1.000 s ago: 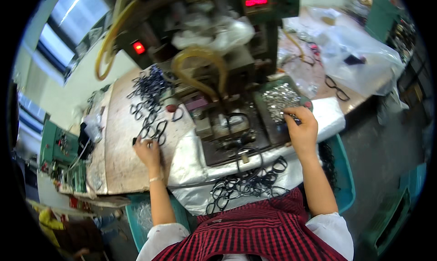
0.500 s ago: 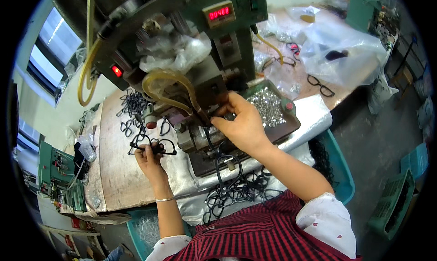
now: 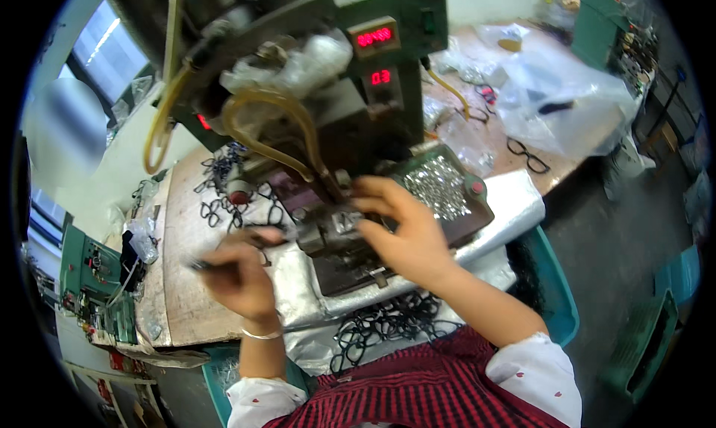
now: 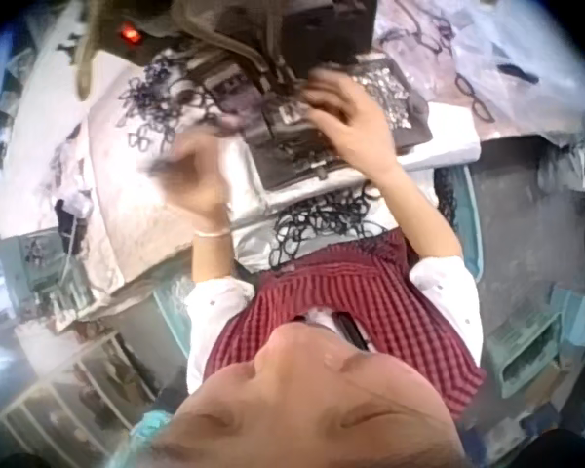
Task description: The person assembles eyeglasses by inserting small metal components into the frames using a press machine. They repeatedly pick up frames, place them in the machine, operate the press, and then place the finished glasses into a blue bin.
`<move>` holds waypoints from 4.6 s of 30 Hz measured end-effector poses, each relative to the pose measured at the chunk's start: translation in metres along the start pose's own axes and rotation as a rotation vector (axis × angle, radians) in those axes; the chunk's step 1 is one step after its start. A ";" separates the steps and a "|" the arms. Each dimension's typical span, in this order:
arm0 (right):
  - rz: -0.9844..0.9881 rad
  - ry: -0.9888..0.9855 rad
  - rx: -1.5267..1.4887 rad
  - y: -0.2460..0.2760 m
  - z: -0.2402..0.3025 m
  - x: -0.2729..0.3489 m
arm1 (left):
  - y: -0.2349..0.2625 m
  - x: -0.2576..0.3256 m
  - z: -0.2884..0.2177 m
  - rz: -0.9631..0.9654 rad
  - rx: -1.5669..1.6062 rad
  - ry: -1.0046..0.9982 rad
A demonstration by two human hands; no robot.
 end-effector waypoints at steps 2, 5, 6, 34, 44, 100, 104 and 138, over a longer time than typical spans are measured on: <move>-0.168 0.253 0.699 0.035 -0.030 -0.002 | 0.000 0.005 -0.008 0.424 -0.187 -0.046; -0.264 0.055 1.272 0.065 -0.085 -0.005 | -0.022 0.024 0.005 0.464 -0.311 -0.343; -0.283 0.092 1.329 0.067 -0.097 -0.005 | -0.027 0.023 0.007 0.521 -0.319 -0.337; -0.299 0.092 0.814 0.103 -0.142 -0.011 | 0.098 0.051 -0.019 0.027 -0.801 0.123; -0.380 0.151 1.010 0.074 -0.089 -0.014 | 0.218 0.157 0.125 0.188 -1.262 0.499; -0.407 -0.092 0.447 0.104 -0.089 -0.021 | -0.064 0.032 -0.005 -0.127 0.826 1.558; -0.433 -0.047 0.531 0.086 -0.084 -0.023 | -0.063 0.040 -0.003 -0.045 0.862 1.487; 0.011 -0.013 0.225 -0.001 -0.016 -0.034 | 0.081 0.098 0.118 -0.556 -0.135 0.742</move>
Point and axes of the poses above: each hand's wrist, its own x-axis away from the middle knuckle, its own y-axis out of the back of the hand, z = x × y, the point moved 1 cm from there along -x, towards the middle knuckle, and after that the axes turned 11 degrees about x, right-handed, at the moved point
